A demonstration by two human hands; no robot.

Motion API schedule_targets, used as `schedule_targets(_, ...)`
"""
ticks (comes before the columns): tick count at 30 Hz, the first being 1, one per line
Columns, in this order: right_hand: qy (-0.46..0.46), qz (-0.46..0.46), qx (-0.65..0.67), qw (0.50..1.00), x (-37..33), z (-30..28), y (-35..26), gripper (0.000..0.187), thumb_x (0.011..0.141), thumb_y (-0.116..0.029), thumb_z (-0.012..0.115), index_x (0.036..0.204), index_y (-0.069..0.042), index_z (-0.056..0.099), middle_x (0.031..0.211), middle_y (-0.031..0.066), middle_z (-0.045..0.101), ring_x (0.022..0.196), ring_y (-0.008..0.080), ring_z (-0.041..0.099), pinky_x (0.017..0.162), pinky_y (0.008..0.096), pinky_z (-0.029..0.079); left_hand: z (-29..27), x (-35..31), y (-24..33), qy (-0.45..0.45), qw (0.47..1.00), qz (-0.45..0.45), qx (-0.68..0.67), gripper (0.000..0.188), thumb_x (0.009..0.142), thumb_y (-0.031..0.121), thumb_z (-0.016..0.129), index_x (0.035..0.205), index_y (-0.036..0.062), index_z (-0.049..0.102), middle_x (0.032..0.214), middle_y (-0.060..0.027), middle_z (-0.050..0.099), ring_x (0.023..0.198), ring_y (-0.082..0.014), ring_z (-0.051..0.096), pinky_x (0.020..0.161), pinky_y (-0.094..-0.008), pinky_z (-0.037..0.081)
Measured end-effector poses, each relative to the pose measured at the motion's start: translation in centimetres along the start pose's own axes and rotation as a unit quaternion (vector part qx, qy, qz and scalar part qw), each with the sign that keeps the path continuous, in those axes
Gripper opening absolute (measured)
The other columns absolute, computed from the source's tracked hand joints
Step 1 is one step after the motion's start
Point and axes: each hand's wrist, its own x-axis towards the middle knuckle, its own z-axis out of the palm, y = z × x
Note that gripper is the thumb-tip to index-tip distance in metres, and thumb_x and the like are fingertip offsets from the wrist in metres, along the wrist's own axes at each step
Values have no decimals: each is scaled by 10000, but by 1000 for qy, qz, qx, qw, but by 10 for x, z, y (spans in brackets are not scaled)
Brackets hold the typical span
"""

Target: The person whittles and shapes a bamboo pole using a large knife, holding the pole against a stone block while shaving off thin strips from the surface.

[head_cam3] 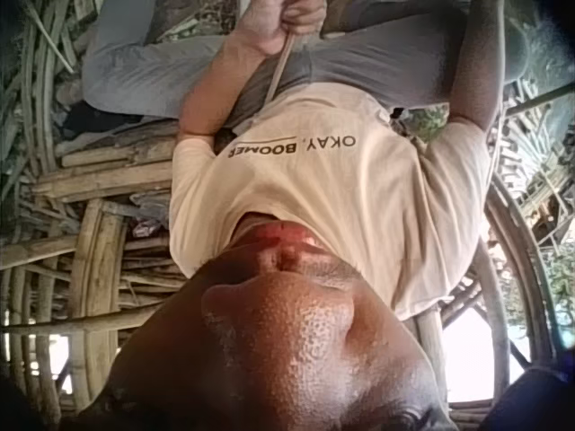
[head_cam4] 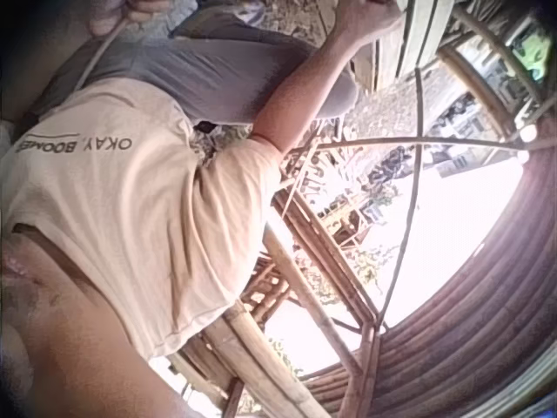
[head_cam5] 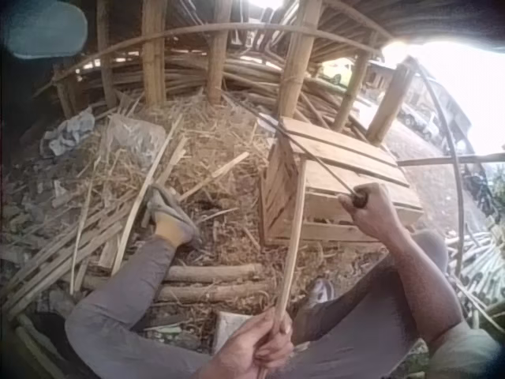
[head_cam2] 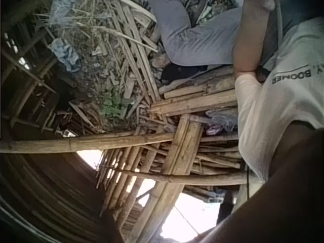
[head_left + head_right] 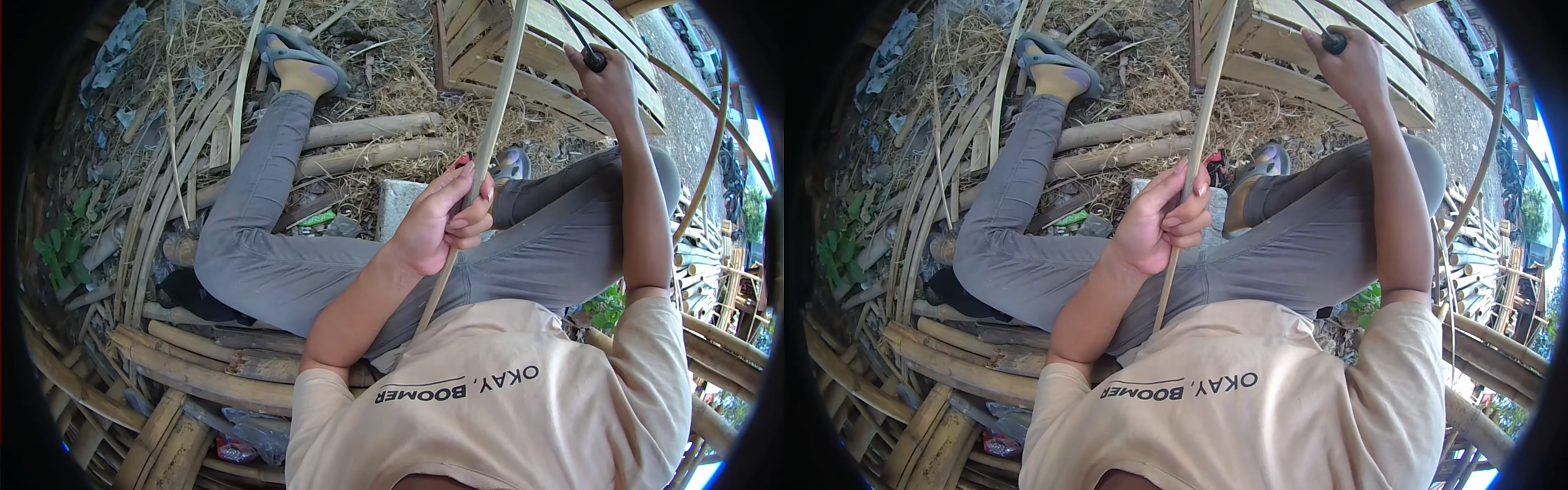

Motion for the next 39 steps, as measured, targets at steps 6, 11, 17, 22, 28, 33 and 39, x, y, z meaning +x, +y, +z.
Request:
schedule_targets(6, -21, -31, 104, 994, -24, 10, -32, 459, 881, -445, 693, 796, 6, 699, 515, 90, 495, 496, 222, 484, 550, 379, 410, -8, 2, 4, 38, 999, -5, -29, 281, 1075, 307, 350, 983, 88, 501, 600, 66, 307, 498, -19, 245, 404, -169, 202)
schedule_targets(11, -101, -127, 54, 985, -41, 10, -63, 261, 815, -293, 729, 803, -34, 708, 556, 139, 548, 551, 323, 558, 589, 426, 444, -9, 4, 3, 65, 998, -5, -11, 285, 1072, 315, 365, 986, 86, 511, 600, 69, 312, 500, -16, 250, 407, -167, 205)
schedule_targets(17, -96, -194, -7, 976, -51, 13, -71, 154, 733, -191, 717, 797, -50, 716, 621, 167, 618, 665, 385, 626, 674, 458, 504, 0, 4, -6, 154, 983, 21, 96, 318, 1072, 352, 384, 977, 81, 521, 591, 72, 317, 493, -19, 245, 412, -178, 199)
schedule_targets(22, -100, -150, -36, 983, -47, 17, -67, 184, 705, -168, 694, 847, -65, 748, 654, 204, 630, 693, 395, 637, 702, 464, 516, 3, 3, -11, 172, 974, 35, 146, 330, 1073, 363, 384, 976, 81, 524, 592, 75, 305, 493, -17, 239, 419, -182, 195)
schedule_targets(28, -56, -136, -48, 988, -35, 21, -55, 201, 739, -197, 682, 881, -75, 754, 687, 193, 656, 715, 388, 653, 723, 462, 531, 3, 2, -7, 176, 975, 43, 131, 325, 1074, 360, 382, 993, 85, 537, 588, 75, 302, 491, -17, 237, 420, -182, 195)
schedule_targets(33, 16, -83, -42, 996, -15, 19, -27, 224, 761, -232, 679, 918, -91, 755, 739, 183, 681, 741, 384, 664, 735, 463, 535, 5, 2, -5, 167, 976, 44, 136, 322, 1074, 358, 382, 991, 88, 537, 584, 76, 298, 491, -19, 235, 419, -182, 195)
schedule_targets(39, 38, -16, -56, 998, 8, 4, 10, 441, 892, -467, 634, 796, -42, 705, 686, 177, 659, 710, 385, 646, 691, 460, 505, 8, 1, 2, 124, 987, 12, 97, 308, 1076, 346, 374, 979, 90, 514, 575, 70, 297, 485, -23, 239, 414, -182, 207)
